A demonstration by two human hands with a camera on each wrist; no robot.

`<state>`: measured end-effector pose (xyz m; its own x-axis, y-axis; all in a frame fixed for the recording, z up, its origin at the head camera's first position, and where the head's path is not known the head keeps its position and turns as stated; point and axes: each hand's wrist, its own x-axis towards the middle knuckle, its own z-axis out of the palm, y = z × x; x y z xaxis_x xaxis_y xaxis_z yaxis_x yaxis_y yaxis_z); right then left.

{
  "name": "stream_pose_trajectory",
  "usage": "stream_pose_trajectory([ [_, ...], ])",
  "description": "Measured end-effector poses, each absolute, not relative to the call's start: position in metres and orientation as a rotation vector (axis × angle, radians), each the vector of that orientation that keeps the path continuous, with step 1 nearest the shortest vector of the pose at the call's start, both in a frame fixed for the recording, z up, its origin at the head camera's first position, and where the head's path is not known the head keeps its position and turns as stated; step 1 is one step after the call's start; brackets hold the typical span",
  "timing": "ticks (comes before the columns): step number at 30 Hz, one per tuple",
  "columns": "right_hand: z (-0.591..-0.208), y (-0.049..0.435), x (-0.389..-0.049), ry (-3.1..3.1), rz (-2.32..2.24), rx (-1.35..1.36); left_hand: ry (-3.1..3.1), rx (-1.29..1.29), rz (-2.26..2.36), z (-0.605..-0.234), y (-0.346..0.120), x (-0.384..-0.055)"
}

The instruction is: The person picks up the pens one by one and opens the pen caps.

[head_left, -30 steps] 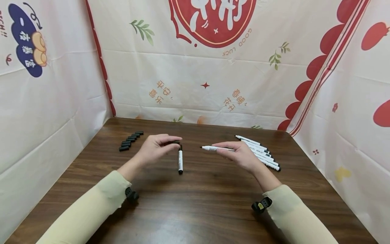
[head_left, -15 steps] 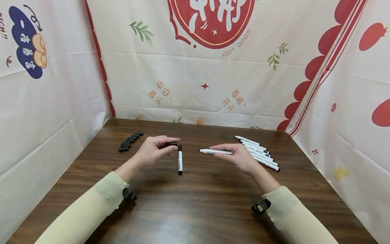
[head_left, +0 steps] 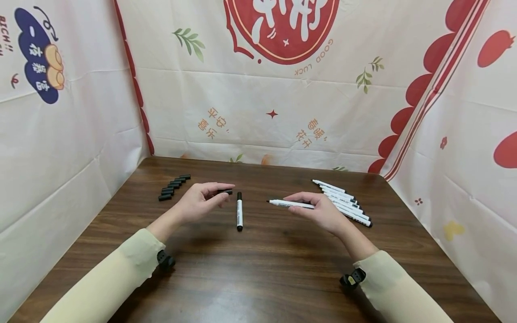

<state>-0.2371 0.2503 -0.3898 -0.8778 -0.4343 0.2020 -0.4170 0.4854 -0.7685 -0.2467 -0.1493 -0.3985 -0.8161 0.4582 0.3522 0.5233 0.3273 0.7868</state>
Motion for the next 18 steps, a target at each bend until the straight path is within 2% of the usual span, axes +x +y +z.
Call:
stream_pose_trajectory([
  [18, -0.399, 0.286, -0.235, 2.785, -1.363, -0.709, -2.517, -0.736, -1.354, -0.399, -0.194, -0.248],
])
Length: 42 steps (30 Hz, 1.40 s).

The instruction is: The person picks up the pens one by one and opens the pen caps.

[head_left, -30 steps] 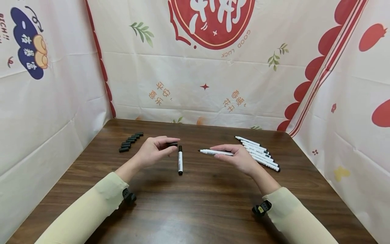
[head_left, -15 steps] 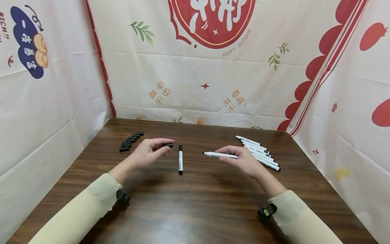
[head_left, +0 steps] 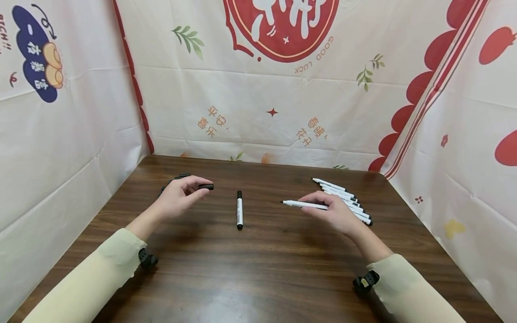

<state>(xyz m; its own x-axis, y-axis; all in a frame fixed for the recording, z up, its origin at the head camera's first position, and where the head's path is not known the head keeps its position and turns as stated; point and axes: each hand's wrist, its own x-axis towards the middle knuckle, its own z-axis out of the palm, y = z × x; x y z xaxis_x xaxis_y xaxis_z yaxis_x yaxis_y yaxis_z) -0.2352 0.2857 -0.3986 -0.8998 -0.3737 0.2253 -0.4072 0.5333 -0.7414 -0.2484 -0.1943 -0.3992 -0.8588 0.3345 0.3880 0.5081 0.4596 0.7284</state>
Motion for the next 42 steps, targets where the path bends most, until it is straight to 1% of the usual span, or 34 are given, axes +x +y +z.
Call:
stream_pose_trajectory([
  [6, -0.4, 0.302, -0.234, -2.708, 1.292, 0.657, -2.467, -0.732, -1.286, -0.4, -0.215, -0.252],
  [15, -0.397, 0.325, -0.227, -2.731, 1.252, 0.526, -2.569, -0.534, -1.144, -0.403, -0.254, -0.256],
  [20, -0.397, 0.332, -0.225, -2.757, 1.201, 0.495, -2.651, -0.433, -1.11, -0.408, -0.271, -0.259],
  [26, -0.401, 0.338, -0.226, -2.864, 1.14, 0.463, -2.774, -0.41, -1.0, -0.415, -0.285, -0.261],
  [35, -0.405, 0.346, -0.23, -2.995, 0.781, 0.494, -2.89, -0.41, -0.899, -0.422, -0.296, -0.266],
  [38, -0.407, 0.35, -0.231, -3.028, 0.666, 0.466, -2.948, -0.409, -0.888, -0.422, -0.3, -0.268],
  [42, -0.406, 0.357, -0.231, -3.065, 0.558, 0.366, -3.003, -0.381, -0.88, -0.422, -0.302, -0.269],
])
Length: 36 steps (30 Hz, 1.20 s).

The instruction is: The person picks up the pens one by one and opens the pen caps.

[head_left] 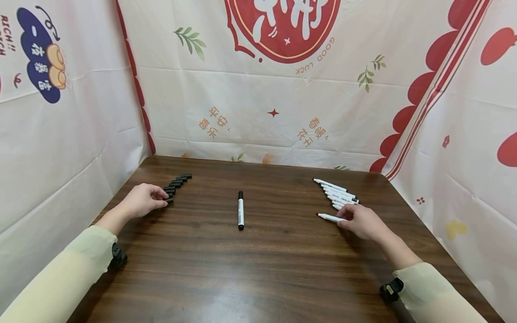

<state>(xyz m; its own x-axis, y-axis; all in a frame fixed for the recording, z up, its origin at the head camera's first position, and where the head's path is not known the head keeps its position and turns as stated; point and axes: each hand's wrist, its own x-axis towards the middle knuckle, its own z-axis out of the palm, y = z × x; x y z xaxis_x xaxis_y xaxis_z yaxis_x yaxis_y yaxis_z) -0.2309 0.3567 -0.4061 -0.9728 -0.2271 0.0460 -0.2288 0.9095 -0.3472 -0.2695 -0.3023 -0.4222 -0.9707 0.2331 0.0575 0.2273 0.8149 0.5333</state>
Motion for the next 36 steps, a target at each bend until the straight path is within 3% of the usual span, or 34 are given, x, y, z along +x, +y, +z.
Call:
stream_pose_trajectory([
  [15, -0.402, 0.378, -0.232, -3.142, 0.336, 0.075, 3.005, 0.33, 0.846, -0.424, -0.307, -0.274],
  [36, -0.401, 0.388, -0.238, -3.139, 0.305, 0.014, 3.049, 0.301, 0.857, -0.426, -0.308, -0.276],
])
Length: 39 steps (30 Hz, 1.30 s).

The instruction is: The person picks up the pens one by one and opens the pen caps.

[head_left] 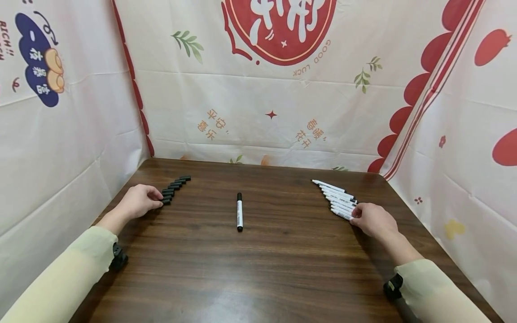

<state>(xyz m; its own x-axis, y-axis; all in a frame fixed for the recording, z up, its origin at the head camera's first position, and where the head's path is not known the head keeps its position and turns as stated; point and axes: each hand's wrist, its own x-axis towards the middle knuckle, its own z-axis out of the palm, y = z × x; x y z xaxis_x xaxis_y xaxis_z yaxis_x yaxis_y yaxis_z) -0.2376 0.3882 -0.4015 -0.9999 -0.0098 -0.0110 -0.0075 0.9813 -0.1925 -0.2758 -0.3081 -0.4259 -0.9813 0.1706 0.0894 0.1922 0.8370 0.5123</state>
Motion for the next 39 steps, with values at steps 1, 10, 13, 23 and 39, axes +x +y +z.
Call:
stream_pose_trajectory([
  [1, -0.401, 0.388, -0.238, 3.111, -0.305, -0.011, -2.973, -0.291, -0.837, -0.426, -0.308, -0.276],
  [10, -0.4, 0.385, -0.237, 3.137, -0.326, -0.031, -2.945, -0.251, -0.863, -0.423, -0.309, -0.271],
  [13, -0.4, 0.38, -0.236, 3.188, -0.36, -0.081, -2.91, -0.268, -0.869, -0.42, -0.307, -0.268],
  [23, -0.397, 0.336, -0.239, 3.244, -0.588, -0.228, -2.822, -0.432, -0.966, -0.404, -0.272, -0.26],
  [39, -0.406, 0.219, -0.256, 3.041, -0.761, -0.452, -2.737, -0.893, -1.27, -0.389, -0.196, -0.24],
])
